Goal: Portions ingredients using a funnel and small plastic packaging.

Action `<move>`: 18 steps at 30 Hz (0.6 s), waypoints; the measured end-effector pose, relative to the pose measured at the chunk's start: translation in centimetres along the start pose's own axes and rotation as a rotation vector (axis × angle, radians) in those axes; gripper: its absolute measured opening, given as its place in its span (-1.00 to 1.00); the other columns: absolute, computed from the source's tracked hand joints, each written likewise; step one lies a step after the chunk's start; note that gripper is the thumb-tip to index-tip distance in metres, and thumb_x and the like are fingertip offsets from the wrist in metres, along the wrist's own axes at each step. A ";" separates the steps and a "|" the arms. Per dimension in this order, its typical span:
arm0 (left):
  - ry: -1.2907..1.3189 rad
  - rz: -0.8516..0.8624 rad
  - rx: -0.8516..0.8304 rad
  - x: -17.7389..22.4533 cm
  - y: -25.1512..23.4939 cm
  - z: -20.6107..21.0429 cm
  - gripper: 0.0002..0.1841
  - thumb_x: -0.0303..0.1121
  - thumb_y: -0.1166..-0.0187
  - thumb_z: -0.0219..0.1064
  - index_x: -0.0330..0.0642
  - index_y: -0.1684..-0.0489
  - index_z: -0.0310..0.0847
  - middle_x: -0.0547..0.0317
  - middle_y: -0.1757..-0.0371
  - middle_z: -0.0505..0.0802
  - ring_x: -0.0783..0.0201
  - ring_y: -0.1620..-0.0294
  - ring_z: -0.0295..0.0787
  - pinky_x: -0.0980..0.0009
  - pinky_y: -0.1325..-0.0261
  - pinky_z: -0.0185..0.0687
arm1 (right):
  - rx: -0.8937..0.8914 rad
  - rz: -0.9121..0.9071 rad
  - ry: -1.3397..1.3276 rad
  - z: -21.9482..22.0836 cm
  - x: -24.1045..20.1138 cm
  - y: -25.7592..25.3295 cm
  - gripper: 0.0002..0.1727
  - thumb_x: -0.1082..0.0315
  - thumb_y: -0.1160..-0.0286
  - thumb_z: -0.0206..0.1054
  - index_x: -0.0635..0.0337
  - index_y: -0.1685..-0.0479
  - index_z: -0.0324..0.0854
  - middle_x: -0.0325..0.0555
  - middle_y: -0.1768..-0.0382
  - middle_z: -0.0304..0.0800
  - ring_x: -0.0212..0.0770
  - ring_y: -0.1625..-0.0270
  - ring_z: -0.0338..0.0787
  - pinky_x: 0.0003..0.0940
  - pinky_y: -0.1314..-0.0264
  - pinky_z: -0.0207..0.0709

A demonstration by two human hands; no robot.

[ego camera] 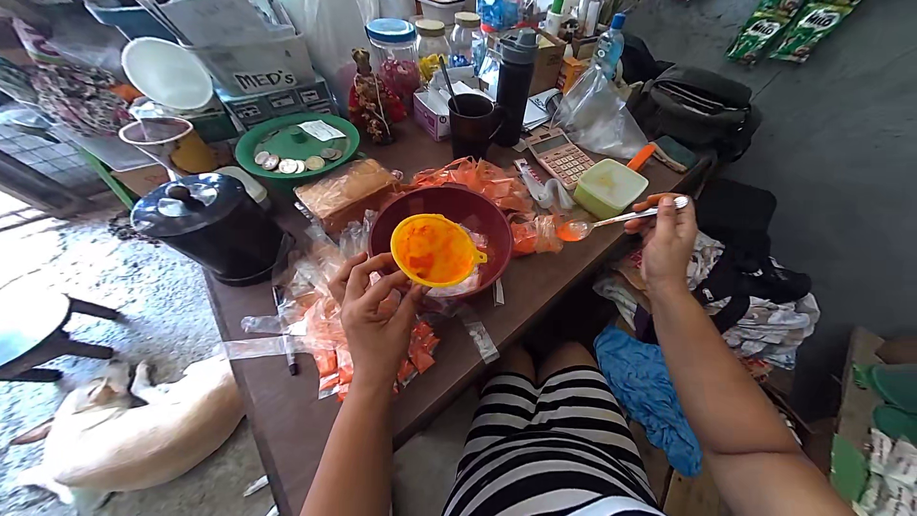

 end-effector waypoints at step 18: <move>0.494 -0.262 -0.031 0.2 -0.1 -0.3 -0.90 -0.31 -0.53 0.49 0.01 0.10 0.84 0.47 -0.05 0.86 0.50 -0.15 0.74 0.48 -0.29 0.65 | 0.138 0.635 -0.174 1.9 5.8 4.6 -0.65 0.19 -0.91 -0.03 0.16 -0.35 0.52 -0.25 0.20 0.67 -0.52 0.64 0.46 -0.69 0.61 0.36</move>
Point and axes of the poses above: each hand's wrist, its own y-axis away from the middle knuckle, its own z-axis out of the palm, x = y × z, the point moved 3 cm from there along -y, towards the middle knuckle
